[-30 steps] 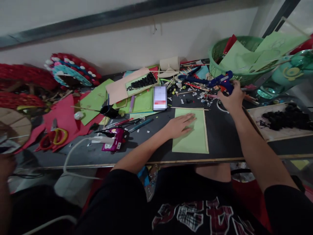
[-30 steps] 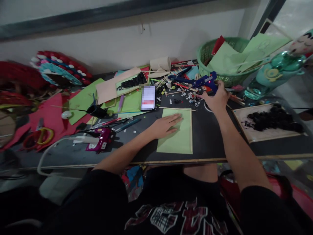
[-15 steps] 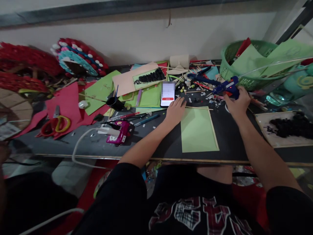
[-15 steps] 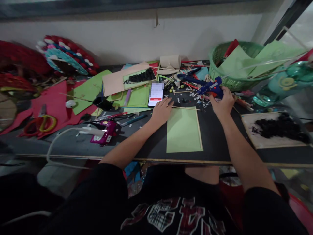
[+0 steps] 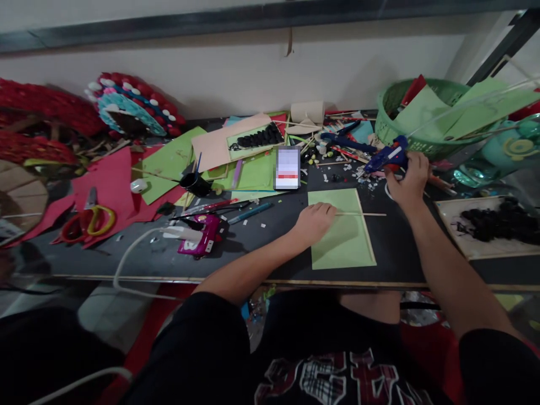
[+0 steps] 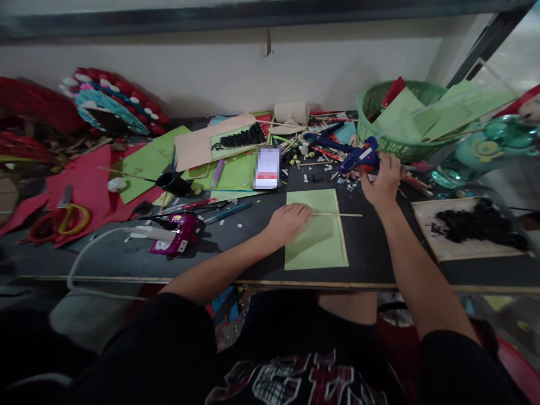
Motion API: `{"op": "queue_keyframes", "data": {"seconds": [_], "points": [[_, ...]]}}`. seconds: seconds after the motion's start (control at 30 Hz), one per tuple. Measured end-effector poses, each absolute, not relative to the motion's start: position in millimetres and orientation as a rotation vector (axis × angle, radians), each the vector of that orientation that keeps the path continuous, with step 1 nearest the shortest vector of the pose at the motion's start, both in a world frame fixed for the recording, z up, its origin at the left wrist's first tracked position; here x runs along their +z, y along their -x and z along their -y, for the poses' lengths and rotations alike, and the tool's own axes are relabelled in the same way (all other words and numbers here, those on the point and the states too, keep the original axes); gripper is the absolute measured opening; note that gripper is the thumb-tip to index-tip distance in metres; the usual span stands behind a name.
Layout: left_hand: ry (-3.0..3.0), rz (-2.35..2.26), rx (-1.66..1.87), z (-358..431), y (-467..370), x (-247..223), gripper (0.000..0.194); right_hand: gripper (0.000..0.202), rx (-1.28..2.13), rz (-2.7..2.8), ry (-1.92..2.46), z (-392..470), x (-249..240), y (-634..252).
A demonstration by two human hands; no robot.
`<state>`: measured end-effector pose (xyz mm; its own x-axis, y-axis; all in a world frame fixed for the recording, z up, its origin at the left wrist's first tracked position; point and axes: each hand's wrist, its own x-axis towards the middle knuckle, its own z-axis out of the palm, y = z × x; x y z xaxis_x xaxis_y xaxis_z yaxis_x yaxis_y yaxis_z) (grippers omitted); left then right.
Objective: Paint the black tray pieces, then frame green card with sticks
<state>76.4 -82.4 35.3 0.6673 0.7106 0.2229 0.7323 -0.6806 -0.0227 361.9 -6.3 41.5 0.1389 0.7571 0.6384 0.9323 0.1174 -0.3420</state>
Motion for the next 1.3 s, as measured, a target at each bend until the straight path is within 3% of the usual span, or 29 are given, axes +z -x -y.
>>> {"op": "queue_keyframes", "data": {"seconds": [0.4,1.3], "points": [[2.867,1.052,-0.288,64.3,-72.5,31.9,0.035,0.043,-0.231,1.759,1.675,9.4,43.4,-356.3],[2.881,1.105,-0.443,58.7,-69.8,19.0,0.034,0.032,-0.098,1.829,1.595,3.0,46.5,-377.2]]}}
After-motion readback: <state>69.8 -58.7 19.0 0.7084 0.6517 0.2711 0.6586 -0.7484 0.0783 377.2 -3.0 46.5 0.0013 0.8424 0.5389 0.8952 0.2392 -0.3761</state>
